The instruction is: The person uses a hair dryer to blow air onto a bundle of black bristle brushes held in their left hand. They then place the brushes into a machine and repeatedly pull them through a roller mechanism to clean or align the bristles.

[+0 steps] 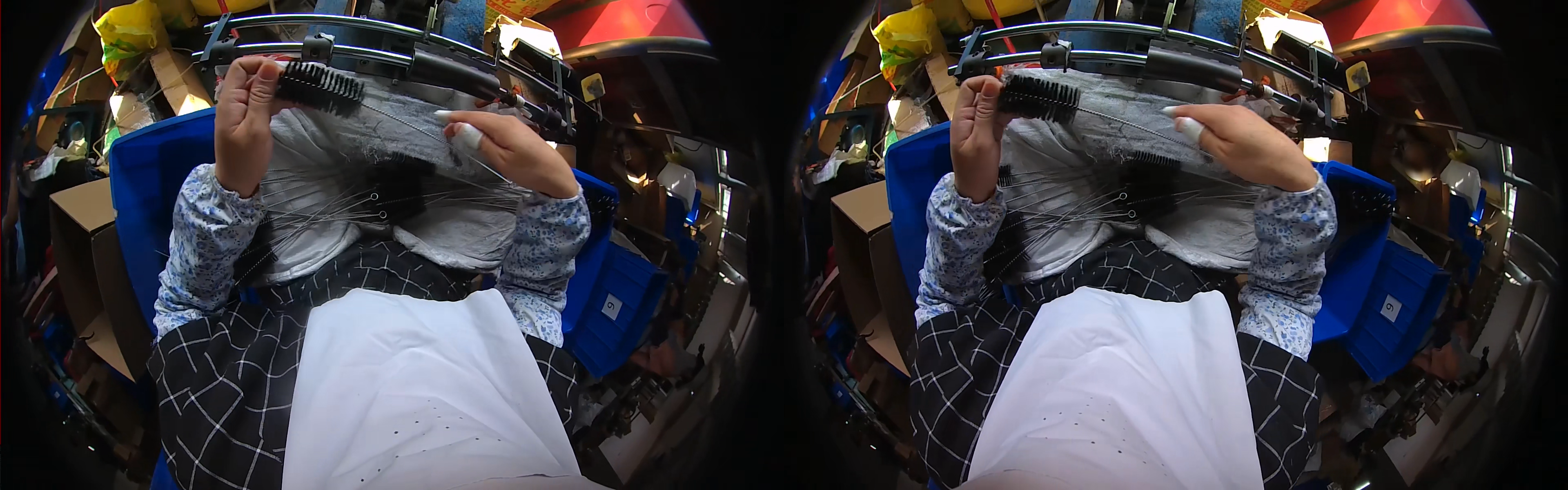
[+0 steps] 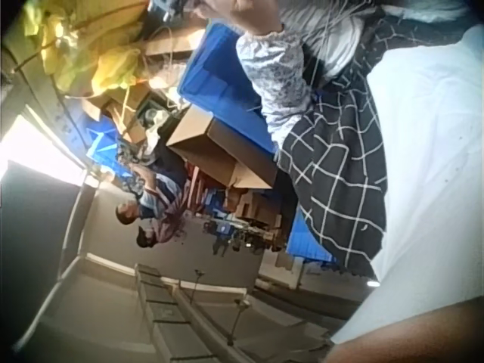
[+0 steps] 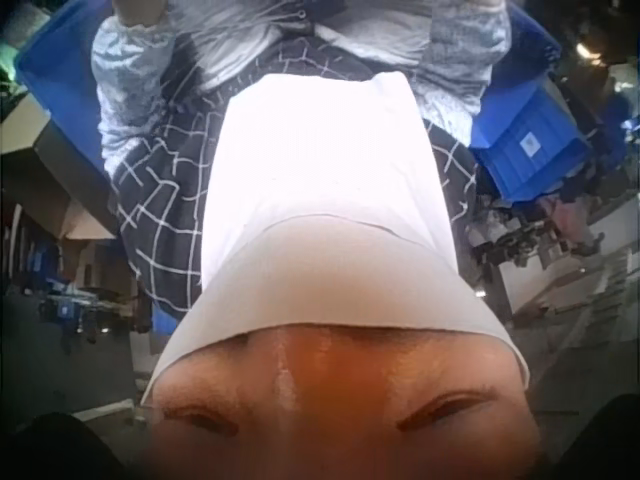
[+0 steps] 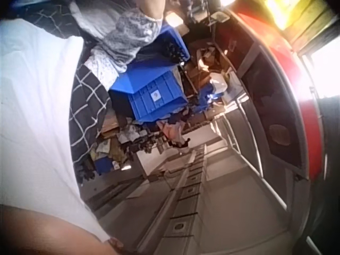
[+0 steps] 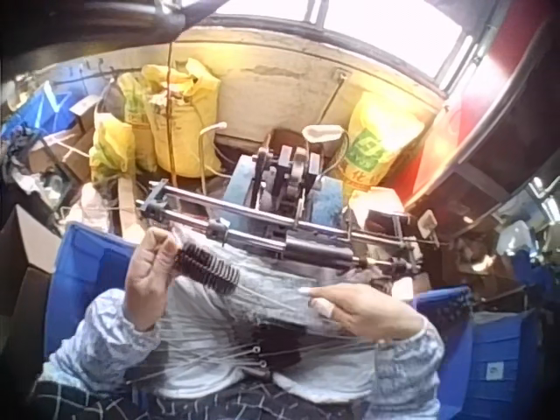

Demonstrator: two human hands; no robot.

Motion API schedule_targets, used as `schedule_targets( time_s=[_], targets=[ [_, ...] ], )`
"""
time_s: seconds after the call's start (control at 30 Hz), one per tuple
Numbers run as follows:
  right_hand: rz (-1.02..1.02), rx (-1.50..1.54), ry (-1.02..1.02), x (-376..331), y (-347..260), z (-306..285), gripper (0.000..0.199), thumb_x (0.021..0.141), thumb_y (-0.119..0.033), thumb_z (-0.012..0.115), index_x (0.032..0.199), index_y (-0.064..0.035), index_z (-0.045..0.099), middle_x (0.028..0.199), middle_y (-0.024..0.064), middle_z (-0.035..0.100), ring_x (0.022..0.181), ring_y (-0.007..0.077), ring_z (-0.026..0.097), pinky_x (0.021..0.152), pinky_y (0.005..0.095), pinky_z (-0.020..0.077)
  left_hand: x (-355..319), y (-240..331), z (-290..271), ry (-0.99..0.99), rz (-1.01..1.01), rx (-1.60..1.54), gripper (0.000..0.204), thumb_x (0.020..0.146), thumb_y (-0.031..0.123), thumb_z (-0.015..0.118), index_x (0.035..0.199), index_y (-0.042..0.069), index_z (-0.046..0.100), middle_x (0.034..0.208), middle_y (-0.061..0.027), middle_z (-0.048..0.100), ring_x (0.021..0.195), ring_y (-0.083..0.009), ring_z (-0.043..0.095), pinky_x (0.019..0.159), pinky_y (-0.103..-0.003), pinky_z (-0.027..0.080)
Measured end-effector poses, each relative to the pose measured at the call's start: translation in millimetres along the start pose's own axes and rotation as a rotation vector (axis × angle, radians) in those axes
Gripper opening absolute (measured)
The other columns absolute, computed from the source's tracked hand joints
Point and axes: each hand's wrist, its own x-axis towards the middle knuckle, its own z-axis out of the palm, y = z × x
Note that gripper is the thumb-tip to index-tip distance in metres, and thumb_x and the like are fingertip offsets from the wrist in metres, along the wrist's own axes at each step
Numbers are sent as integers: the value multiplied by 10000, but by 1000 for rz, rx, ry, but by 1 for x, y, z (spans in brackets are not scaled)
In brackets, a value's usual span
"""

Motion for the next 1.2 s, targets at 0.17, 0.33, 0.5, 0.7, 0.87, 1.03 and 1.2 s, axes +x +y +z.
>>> schedule_targets(
  time_s=[0.17,0.33,0.5,0.7,0.87,1.03,1.2],
  targets=[
    [40,578,88,44,-41,67,253,872,-201,405,989,11,479,762,145,541,687,259,540,652,329,422,-21,-12,1,-83,-66,284,243,900,261,380,928,28,443,789,-26,530,716,-65,514,645,-175,397],
    [208,-512,1014,79,67,8,229,817,-224,481,981,-109,593,779,73,617,713,259,557,647,360,444,-21,-11,-117,-12,-360,683,299,888,296,411,939,5,455,800,-60,535,712,-108,512,663,-224,400],
    [394,-696,899,103,94,-7,240,810,-285,479,997,-203,606,850,85,621,843,258,528,740,392,388,-58,-34,-187,-277,-785,766,261,853,239,486,854,-19,526,715,-11,515,683,-85,476,637,-211,386],
    [309,-683,899,108,97,-7,229,810,-293,490,991,-220,611,811,69,623,843,244,522,767,399,362,-58,-31,-177,-309,-804,710,207,829,203,532,783,1,530,654,35,472,615,-42,410,564,-188,338],
    [340,-661,923,106,94,-7,237,803,-305,494,988,-216,613,814,73,624,819,247,529,758,393,366,-53,-24,-167,-153,-560,705,206,840,199,517,741,21,492,644,42,430,618,-42,396,571,-184,330],
    [307,-617,943,106,105,-7,250,799,-313,492,995,-213,610,826,87,624,819,251,534,759,390,370,-43,-9,-166,202,-154,761,175,891,189,429,821,39,486,694,38,441,646,-46,411,602,-179,346],
    [356,-633,910,110,103,-5,219,803,-269,490,977,-234,619,857,35,630,820,223,517,787,388,348,-34,22,-164,425,233,707,175,901,174,398,917,28,493,815,-1,477,752,-64,443,696,-179,361]
  ],
)
